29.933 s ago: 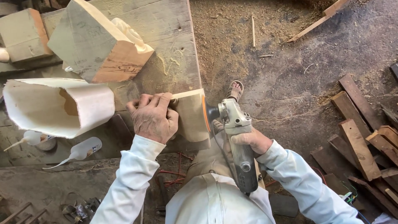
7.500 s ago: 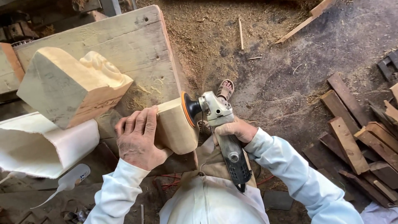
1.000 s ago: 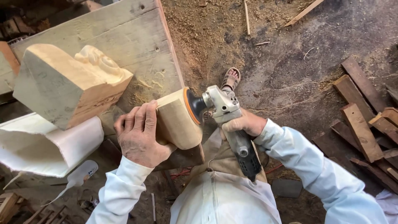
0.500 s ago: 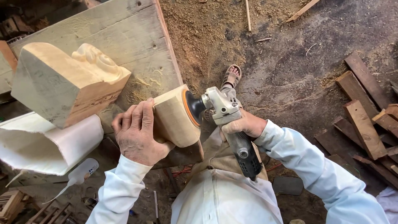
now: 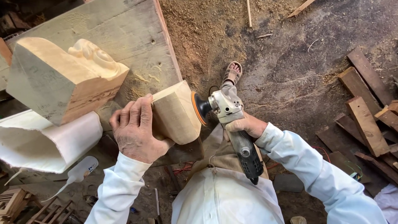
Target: Sanding the edges and surfaces of a wooden block using a handheld power sander.
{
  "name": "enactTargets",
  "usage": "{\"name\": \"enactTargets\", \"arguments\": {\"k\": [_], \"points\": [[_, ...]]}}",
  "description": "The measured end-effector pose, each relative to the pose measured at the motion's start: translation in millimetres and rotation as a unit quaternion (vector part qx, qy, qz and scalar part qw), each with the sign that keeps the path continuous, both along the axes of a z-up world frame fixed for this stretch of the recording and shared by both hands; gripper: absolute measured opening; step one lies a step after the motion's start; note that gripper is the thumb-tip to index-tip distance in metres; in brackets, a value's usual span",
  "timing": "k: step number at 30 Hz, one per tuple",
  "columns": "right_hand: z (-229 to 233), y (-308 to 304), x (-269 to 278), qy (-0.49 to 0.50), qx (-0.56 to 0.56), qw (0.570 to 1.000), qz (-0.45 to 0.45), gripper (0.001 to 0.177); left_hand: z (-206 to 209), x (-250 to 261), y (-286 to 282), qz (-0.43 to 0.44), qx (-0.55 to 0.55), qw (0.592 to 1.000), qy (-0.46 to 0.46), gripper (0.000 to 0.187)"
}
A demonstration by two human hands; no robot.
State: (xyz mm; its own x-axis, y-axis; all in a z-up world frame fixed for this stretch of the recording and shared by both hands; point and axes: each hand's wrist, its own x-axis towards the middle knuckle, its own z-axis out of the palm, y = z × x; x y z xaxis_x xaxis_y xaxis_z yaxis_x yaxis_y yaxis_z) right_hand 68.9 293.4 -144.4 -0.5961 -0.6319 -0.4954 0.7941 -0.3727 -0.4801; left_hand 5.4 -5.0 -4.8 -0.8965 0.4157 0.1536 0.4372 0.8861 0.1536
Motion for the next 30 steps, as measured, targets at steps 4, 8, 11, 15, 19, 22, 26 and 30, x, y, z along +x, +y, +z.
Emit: {"name": "enactTargets", "arguments": {"k": [4,8,11,15,19,22,26,30], "points": [[-11.4,0.9,11.7,-0.023,0.012,1.000,-0.006,0.018,-0.6,-0.8,0.8,-0.001,0.006,1.000,0.005,0.113],[-14.0,2.5,19.2,-0.049,0.012,0.999,-0.011,0.021,-0.1,-1.4,1.3,-0.004,0.006,1.000,0.007,0.112],[0.4,1.9,14.7,-0.068,0.023,0.997,-0.022,0.020,1.5,-1.5,0.1,-0.008,-0.002,1.000,0.004,0.112],[16.5,-2.9,6.3,-0.070,0.041,0.996,-0.024,0.021,0.6,-1.4,0.1,-0.009,0.003,1.000,0.001,0.112],[30.1,-2.7,0.6,-0.072,0.034,0.996,-0.035,0.022,1.5,-2.3,-0.3,-0.010,-0.002,1.000,0.000,0.112],[51.1,-4.6,-11.3,-0.063,0.031,0.997,-0.039,0.022,2.1,-2.8,-0.4,-0.011,-0.006,1.000,0.000,0.111],[49.2,-2.9,6.8,-0.059,0.035,0.997,-0.033,0.022,4.9,-3.7,0.9,-0.009,-0.005,1.000,0.001,0.109],[64.5,-2.3,-2.8,-0.064,0.023,0.997,-0.028,0.025,1.5,-2.8,-0.8,-0.009,-0.007,1.000,0.004,0.109]]}}
